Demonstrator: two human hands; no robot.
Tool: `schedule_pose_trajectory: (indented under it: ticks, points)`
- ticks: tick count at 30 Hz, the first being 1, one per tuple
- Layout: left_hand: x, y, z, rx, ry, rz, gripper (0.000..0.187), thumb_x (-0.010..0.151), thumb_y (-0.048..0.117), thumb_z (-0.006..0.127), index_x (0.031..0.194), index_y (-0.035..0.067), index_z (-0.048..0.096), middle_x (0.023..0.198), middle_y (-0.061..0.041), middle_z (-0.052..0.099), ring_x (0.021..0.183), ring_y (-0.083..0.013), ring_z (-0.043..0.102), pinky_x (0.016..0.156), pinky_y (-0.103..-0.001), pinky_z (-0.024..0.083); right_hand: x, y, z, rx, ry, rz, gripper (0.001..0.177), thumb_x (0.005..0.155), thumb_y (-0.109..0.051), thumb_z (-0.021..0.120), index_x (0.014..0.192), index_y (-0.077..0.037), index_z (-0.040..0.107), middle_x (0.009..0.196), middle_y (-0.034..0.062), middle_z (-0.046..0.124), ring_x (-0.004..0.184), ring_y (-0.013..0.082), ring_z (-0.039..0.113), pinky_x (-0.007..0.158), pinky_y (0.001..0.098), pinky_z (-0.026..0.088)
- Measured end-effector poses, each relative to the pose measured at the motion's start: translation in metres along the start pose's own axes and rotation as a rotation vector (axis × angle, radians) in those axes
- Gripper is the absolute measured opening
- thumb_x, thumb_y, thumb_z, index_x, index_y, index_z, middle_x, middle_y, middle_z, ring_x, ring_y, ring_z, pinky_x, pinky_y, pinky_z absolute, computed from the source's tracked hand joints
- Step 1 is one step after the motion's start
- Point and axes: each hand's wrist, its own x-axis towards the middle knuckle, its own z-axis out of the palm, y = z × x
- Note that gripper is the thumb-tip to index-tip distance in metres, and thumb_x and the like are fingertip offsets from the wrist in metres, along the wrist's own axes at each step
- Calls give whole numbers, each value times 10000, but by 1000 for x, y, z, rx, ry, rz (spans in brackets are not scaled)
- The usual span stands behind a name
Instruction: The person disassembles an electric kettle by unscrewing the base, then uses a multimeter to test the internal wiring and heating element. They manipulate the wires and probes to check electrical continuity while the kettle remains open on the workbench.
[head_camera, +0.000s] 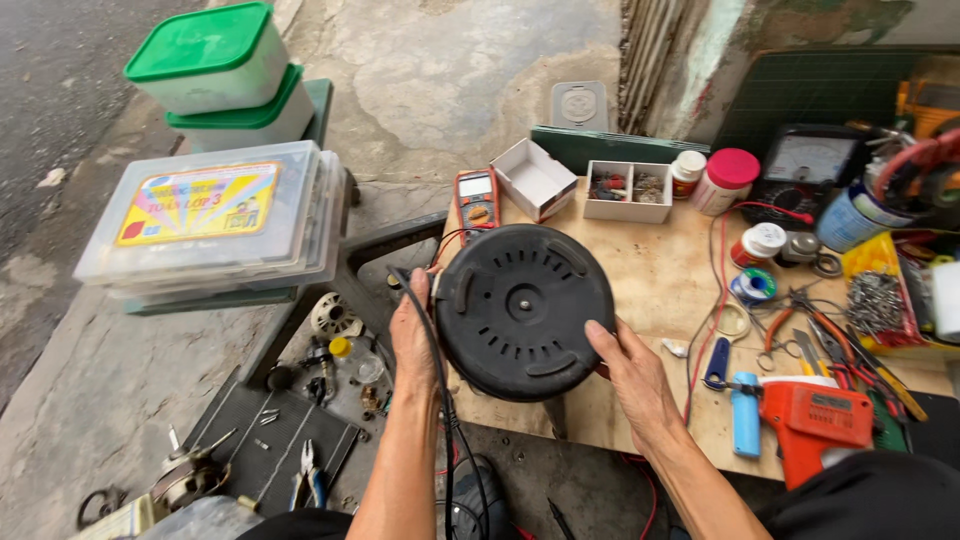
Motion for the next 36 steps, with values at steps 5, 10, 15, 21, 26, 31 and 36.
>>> schedule_pose_trajectory:
  ticks: [5, 10, 15, 21, 26, 31, 36]
  points:
    - [33, -24, -12, 236, 110, 121, 452, 1077, 486, 712, 1228, 79, 838, 1056, -148, 804, 898, -226, 739, 794, -417, 644, 14, 36, -51, -100, 14, -273, 774, 946, -276, 809, 1646, -59, 560, 1609, 207, 643, 1444, 317, 656, 1157, 450, 553]
    - [-12, -6, 13, 153, 38, 71, 454, 1091, 485, 645, 1294, 102, 782, 1098, -42, 809, 930, -145, 733, 843, -321, 632, -109, -38, -143, -141, 507, -570, 359, 1006, -120, 710, 1357, -79, 777, 1278, 76, 853, 1206, 122, 765, 1139, 283, 561]
    - [0, -24, 12, 33, -4, 114, 291, 1136, 371, 691, 1192, 100, 781, 1085, -61, 828, 910, -158, 783, 890, -329, 702, -44, 88, -320, -54, 729, -410, 224, 1153, -128, 659, 1309, -6, 764, 1224, 139, 799, 1027, 187, 714, 1012, 283, 558]
    - [5, -11, -17, 139, -65, 33, 221, 1135, 360, 692, 1262, 189, 751, 1176, 78, 812, 1017, -43, 766, 916, -193, 603, -14, 185, -340, -209, 664, 149, 395, 1062, -271, 725, 1370, -45, 821, 1305, 118, 835, 1230, 208, 730, 1091, 330, 497]
    - [19, -5, -68, 655, 310, 385, 100, 1111, 335, 686, 1168, 253, 692, 1138, 58, 726, 1086, -127, 700, 926, -312, 513, -61, 176, -326, -340, 805, 107, 369, 1083, -338, 652, 1331, -134, 834, 1240, 47, 847, 1167, 205, 728, 1053, 355, 494]
    - [-74, 1, -6, 1447, 478, 1172, 483, 1589, 252, 792, 1321, -150, 786, 1178, -325, 797, 1048, -472, 708, 879, -508, 467, -98, 294, -342, -378, 1005, -23, 239, 1179, -253, 652, 1225, -159, 867, 1099, -17, 858, 1158, 106, 742, 1010, 295, 496]
    - [-31, -23, 3, 1559, -16, 1198, 754, 1135, 352, 836, 1669, -151, 660, 1706, -435, 539, 1573, -583, 410, 1194, -804, 245, -134, 501, -417, -328, 1079, 282, 338, 1085, -243, 799, 1275, 35, 785, 1069, 236, 802, 962, 363, 732, 839, 473, 556]
